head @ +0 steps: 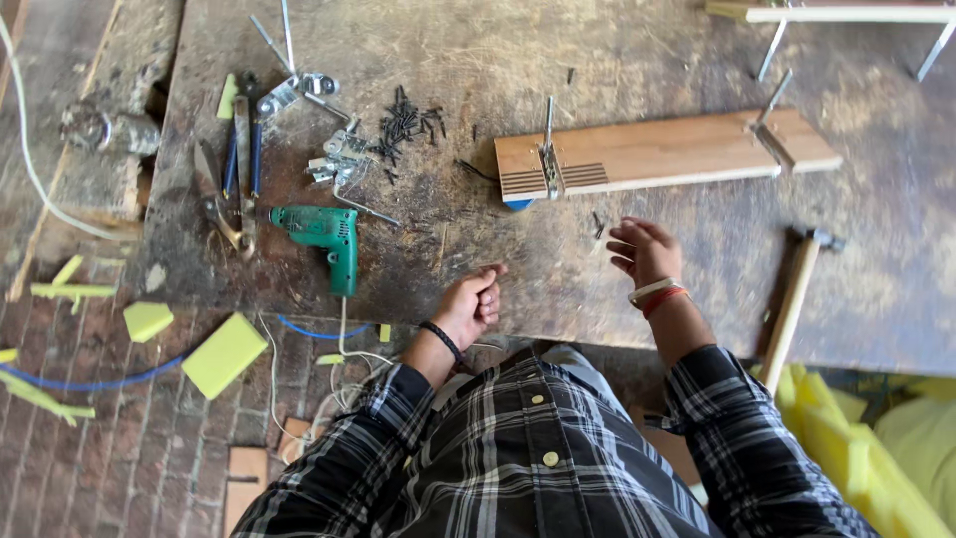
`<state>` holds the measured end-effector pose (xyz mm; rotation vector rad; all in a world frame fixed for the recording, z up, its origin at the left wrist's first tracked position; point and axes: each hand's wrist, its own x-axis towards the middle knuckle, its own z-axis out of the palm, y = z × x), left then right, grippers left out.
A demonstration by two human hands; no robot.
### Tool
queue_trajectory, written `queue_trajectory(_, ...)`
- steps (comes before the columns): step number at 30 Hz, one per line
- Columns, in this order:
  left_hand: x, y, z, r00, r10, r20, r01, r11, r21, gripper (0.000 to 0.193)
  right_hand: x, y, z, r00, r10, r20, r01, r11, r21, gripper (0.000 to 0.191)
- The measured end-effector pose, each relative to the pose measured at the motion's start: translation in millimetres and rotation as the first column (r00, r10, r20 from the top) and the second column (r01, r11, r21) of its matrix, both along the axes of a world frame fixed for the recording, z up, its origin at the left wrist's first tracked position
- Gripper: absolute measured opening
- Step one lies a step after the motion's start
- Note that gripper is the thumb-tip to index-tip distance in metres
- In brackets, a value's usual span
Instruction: The person attaches metal hinges to wooden boards using a power drill and hammer. They position hinges, drive screws, and tap components to secure them on a workbench.
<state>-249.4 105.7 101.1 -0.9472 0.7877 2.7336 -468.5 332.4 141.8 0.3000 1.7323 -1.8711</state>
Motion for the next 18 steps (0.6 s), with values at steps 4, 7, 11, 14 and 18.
queue_trajectory(4,-21.8,16.2,3.9,0.990,0.141,0.026,-0.139,0.987,-0.077,0.021,-78.3,6.0,-12.6,0.969,-0.124,0.214,0.139,0.988,-0.059,0.046)
queue_trajectory(7,-33.2,39.0,-2.6,0.970,0.230,0.074,-0.221,0.969,-0.109,0.017,-127.2,13.0,-16.9,0.923,-0.132,0.361,0.202,0.966,-0.162,0.052)
queue_trajectory(11,-37.5,73.8,-14.4,0.947,0.278,0.162,-0.259,0.957,-0.131,0.017,-166.7,8.5,-23.2,0.903,-0.120,0.412,0.251,0.926,-0.281,0.042)
queue_trajectory(14,-29.6,93.8,-14.3,0.934,0.310,0.181,-0.284,0.946,-0.156,0.015,-179.4,-0.5,-29.4,0.911,-0.077,0.405,0.266,0.861,-0.435,0.029)
queue_trajectory(18,-30.3,109.0,2.8,0.936,0.308,0.172,-0.280,0.945,-0.169,0.019,-184.5,19.5,-30.9,0.877,-0.282,0.390,0.414,0.855,-0.312,0.023)
